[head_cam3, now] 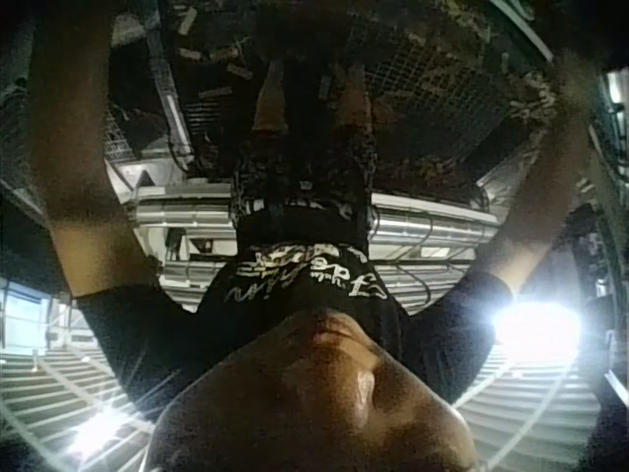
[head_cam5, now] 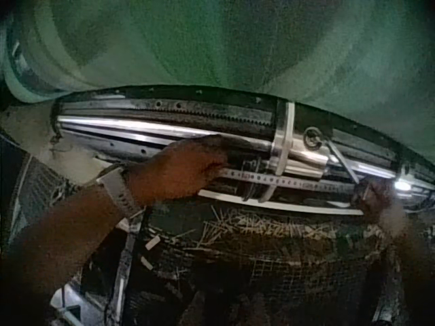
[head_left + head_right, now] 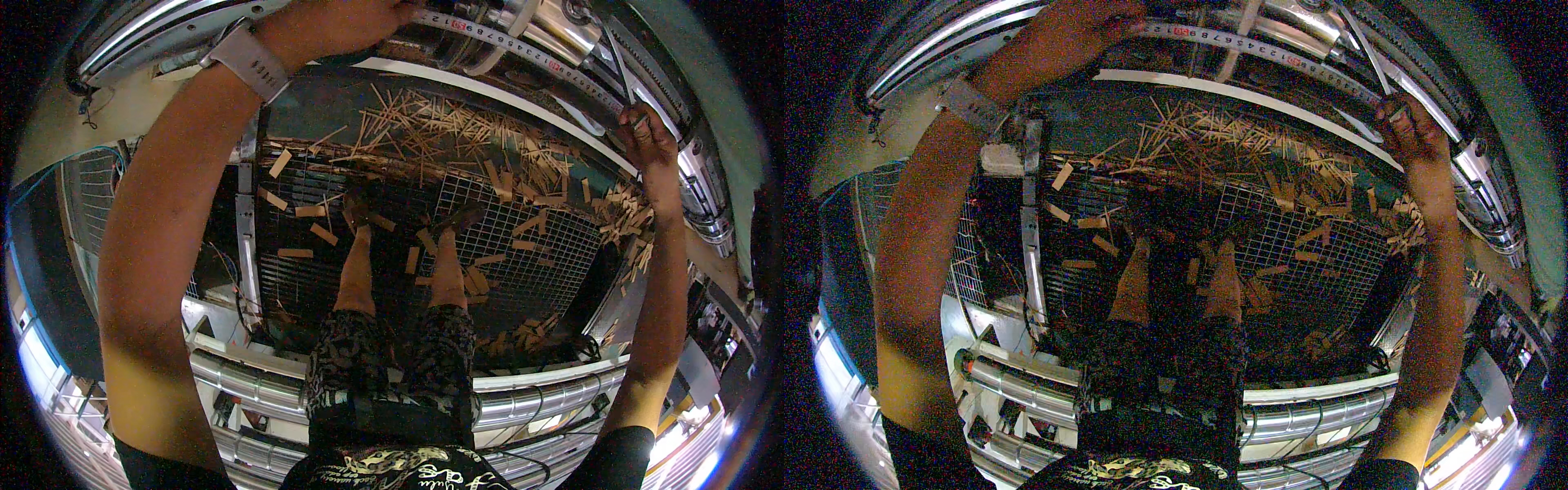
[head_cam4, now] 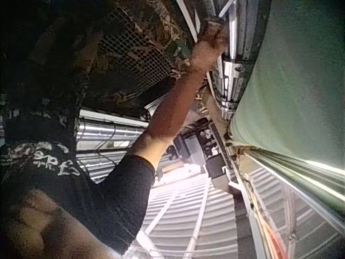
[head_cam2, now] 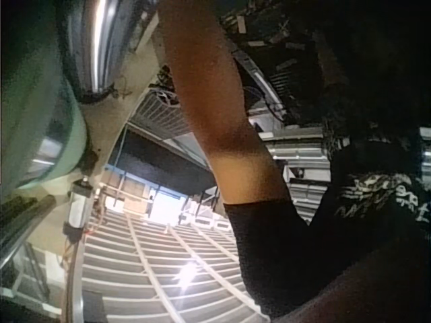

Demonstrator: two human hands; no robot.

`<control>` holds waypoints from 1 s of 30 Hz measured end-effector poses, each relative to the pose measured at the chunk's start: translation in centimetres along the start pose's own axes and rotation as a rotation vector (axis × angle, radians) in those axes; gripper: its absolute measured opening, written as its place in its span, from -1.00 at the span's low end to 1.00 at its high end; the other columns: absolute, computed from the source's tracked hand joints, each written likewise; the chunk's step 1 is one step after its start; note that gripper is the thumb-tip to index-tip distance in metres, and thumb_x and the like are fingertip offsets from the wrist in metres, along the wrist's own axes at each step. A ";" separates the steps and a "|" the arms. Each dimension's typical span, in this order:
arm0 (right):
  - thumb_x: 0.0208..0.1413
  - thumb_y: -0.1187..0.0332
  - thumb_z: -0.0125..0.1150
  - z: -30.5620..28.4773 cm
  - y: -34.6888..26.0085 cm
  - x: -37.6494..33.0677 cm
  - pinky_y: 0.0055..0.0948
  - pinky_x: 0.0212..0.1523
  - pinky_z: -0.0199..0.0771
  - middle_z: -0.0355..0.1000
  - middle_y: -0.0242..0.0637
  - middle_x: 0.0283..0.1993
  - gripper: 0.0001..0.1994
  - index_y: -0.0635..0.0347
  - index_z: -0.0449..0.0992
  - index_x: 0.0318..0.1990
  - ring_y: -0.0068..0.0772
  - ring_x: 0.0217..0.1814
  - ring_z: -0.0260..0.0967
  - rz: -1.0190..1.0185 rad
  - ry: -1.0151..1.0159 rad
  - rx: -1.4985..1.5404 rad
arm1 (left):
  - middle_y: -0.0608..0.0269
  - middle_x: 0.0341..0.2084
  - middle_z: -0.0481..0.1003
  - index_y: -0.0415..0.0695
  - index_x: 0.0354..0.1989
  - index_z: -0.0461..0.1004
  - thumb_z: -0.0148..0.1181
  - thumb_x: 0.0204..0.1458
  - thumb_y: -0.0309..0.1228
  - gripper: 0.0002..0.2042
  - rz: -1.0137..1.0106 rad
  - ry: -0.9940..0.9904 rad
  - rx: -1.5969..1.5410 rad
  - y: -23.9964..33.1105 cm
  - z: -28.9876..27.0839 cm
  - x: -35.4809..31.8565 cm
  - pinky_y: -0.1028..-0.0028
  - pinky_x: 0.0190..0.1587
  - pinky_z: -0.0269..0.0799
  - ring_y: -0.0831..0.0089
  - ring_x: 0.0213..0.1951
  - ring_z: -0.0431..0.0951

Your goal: The person measures a metal rail with a tape measure and uses a wrench to tighten components on the side of a large rotating industrial drum.

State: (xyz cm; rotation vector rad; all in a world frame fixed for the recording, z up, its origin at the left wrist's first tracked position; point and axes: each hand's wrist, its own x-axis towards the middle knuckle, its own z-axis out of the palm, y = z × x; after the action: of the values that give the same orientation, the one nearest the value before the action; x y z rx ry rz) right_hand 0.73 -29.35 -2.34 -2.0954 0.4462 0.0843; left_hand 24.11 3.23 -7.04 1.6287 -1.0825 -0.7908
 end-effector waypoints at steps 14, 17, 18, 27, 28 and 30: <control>0.15 0.14 -0.05 -1.2 -1.0 0.3 -0.76 -0.35 0.06 0.24 -0.51 -0.28 -0.72 0.18 0.33 -0.19 -0.71 -0.33 0.10 0.071 -0.054 -0.092 | 0.04 -0.53 0.40 -0.26 -0.23 0.39 -0.09 0.11 -0.35 -0.77 -0.065 0.023 0.893 3.8 0.6 -0.6 0.28 -0.45 0.32 0.29 -0.56 0.39; 0.16 0.17 -0.05 -1.9 0.4 0.7 -0.72 -0.23 0.16 0.26 -0.50 -0.23 -0.72 0.19 0.33 -0.15 -0.67 -0.20 0.19 0.049 -0.081 -0.017 | 0.08 -0.59 0.31 -0.25 -0.34 0.36 -0.11 0.12 -0.37 -0.81 -0.097 -0.023 0.913 4.4 0.8 -0.3 0.27 -0.49 0.24 0.32 -0.60 0.32; 0.16 0.18 -0.05 -2.1 0.4 0.8 -0.70 -0.18 0.19 0.27 -0.49 -0.21 -0.73 0.20 0.34 -0.14 -0.66 -0.16 0.21 0.048 -0.077 -0.026 | 0.09 -0.60 0.29 -0.25 -0.37 0.35 -0.12 0.12 -0.38 -0.81 -0.119 -0.032 0.907 4.5 0.8 -0.2 0.27 -0.50 0.22 0.33 -0.61 0.30; 0.18 0.22 -0.09 -2.5 0.4 1.0 -0.62 -0.12 0.21 0.31 -0.46 -0.22 -0.76 0.15 0.36 -0.14 -0.64 -0.18 0.21 -0.048 -0.030 -0.043 | 0.13 -0.66 0.22 -0.22 -0.48 0.30 -0.12 0.11 -0.43 -0.83 -0.124 -0.024 0.840 5.7 1.0 -0.4 0.30 -0.52 0.14 0.39 -0.65 0.21; 0.17 0.22 -0.07 -3.0 0.5 1.2 -0.54 0.01 0.18 0.29 -0.43 -0.18 -0.74 0.19 0.34 -0.10 -0.59 -0.09 0.21 -0.018 -0.064 -0.040 | 0.14 -0.67 0.21 -0.21 -0.49 0.29 -0.12 0.11 -0.44 -0.83 -0.107 -0.019 0.820 6.0 1.0 -0.5 0.31 -0.53 0.13 0.41 -0.65 0.20; 0.16 0.23 -0.06 -3.2 0.6 1.2 -0.47 0.13 0.15 0.28 -0.39 -0.15 -0.70 0.23 0.32 -0.07 -0.54 -0.01 0.21 0.026 -0.077 -0.002 | 0.16 -0.69 0.19 -0.20 -0.53 0.27 -0.11 0.09 -0.45 -0.83 -0.177 -0.022 0.809 5.7 1.0 -0.4 0.32 -0.54 0.10 0.43 -0.66 0.16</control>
State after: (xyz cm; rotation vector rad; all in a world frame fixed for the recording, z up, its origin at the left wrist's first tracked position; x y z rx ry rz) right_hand 1.30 -32.67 -1.41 -2.0811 0.4272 0.1796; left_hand 21.54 2.55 -1.90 2.4169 -1.3872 -0.4956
